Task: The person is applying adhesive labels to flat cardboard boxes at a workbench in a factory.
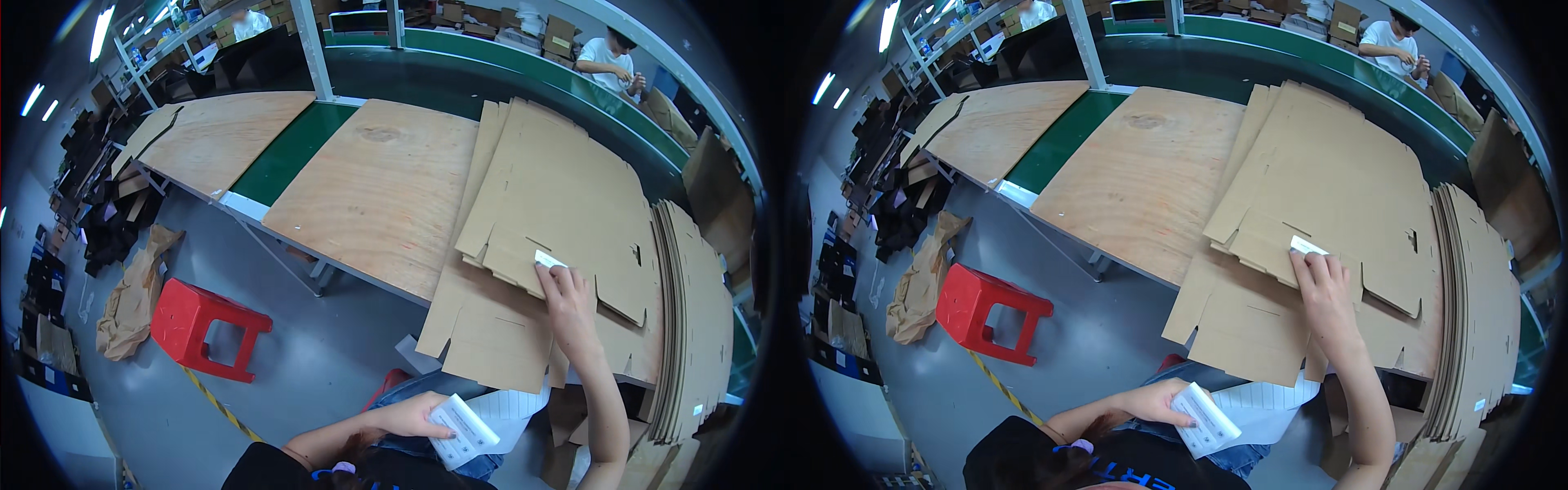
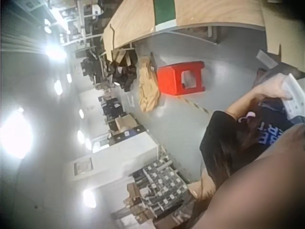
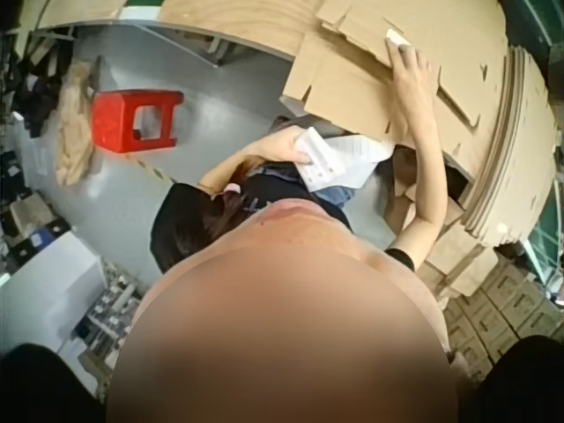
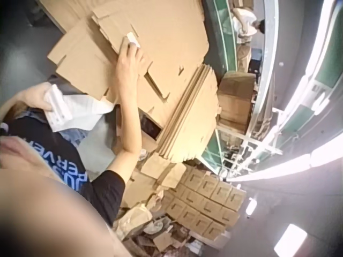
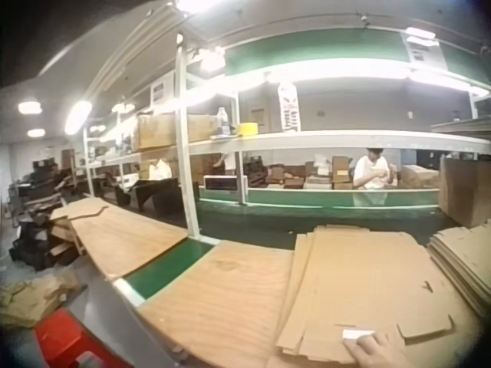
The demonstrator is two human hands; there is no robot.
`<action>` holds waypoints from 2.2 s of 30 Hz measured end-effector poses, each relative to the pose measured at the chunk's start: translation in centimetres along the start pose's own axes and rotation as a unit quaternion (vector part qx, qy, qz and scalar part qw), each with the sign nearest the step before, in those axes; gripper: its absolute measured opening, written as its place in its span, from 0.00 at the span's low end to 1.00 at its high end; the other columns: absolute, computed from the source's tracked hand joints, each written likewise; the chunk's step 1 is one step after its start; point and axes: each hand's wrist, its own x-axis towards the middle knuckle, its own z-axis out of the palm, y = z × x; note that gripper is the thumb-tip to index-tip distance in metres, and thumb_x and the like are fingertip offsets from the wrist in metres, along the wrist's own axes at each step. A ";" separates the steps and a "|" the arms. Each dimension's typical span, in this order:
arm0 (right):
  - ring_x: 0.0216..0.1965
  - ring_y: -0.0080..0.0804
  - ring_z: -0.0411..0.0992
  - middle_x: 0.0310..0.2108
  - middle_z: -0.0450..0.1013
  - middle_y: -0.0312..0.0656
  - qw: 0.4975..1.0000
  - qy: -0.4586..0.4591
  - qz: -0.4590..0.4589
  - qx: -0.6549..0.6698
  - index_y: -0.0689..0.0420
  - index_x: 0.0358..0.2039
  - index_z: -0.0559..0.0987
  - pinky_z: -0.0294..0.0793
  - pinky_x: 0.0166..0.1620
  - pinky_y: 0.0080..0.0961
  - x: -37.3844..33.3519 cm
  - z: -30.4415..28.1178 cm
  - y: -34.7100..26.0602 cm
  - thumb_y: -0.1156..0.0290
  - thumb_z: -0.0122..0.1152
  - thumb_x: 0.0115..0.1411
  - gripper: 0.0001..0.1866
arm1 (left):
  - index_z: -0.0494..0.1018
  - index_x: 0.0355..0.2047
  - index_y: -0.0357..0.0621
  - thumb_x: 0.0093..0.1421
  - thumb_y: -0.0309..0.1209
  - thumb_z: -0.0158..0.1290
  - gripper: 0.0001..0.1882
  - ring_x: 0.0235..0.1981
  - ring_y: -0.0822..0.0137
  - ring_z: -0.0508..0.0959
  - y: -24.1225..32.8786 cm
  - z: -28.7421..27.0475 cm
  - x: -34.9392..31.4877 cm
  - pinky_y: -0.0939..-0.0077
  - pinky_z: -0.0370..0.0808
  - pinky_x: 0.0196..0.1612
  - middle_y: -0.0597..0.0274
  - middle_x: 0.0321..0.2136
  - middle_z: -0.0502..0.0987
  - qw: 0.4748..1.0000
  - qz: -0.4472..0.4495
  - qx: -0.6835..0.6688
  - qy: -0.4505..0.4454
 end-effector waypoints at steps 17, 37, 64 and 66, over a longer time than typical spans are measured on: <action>0.23 0.29 0.69 0.26 0.73 0.41 0.944 -0.021 -0.066 0.322 0.62 0.34 0.78 0.68 0.27 0.20 -6.9 -8.5 -7.0 0.77 0.66 0.47 0.12 | 0.73 0.35 0.38 0.53 0.22 0.54 0.08 0.28 0.69 0.71 3.5 1.7 2.6 0.81 0.66 0.33 0.60 0.29 0.75 0.969 0.197 0.126 0.085; 0.24 0.30 0.69 0.25 0.74 0.38 0.912 0.076 0.111 0.389 0.61 0.24 0.77 0.69 0.31 0.23 -8.3 -6.7 -6.4 0.84 0.65 0.40 0.09 | 0.65 0.49 0.34 0.53 0.22 0.54 0.22 0.38 0.62 0.77 3.0 2.4 2.5 0.75 0.75 0.41 0.51 0.40 0.76 0.994 0.103 0.019 0.041; 0.47 0.36 0.60 0.41 0.64 0.42 0.888 -0.046 0.198 0.412 0.61 0.23 0.77 0.64 0.47 0.25 -6.2 -0.3 -0.2 0.77 0.58 0.52 0.03 | 0.67 0.50 0.30 0.54 0.17 0.53 0.21 0.42 0.60 0.77 -3.0 0.1 0.3 0.72 0.74 0.47 0.47 0.43 0.75 0.986 0.099 -0.114 0.066; 0.48 0.36 0.60 0.42 0.64 0.43 0.888 -0.047 0.210 0.407 0.61 0.23 0.77 0.64 0.47 0.25 -6.1 -0.3 -0.4 0.77 0.58 0.52 0.03 | 0.69 0.48 0.32 0.56 0.19 0.53 0.18 0.42 0.59 0.78 -2.8 0.4 0.5 0.71 0.75 0.46 0.47 0.43 0.76 0.986 0.102 -0.114 0.071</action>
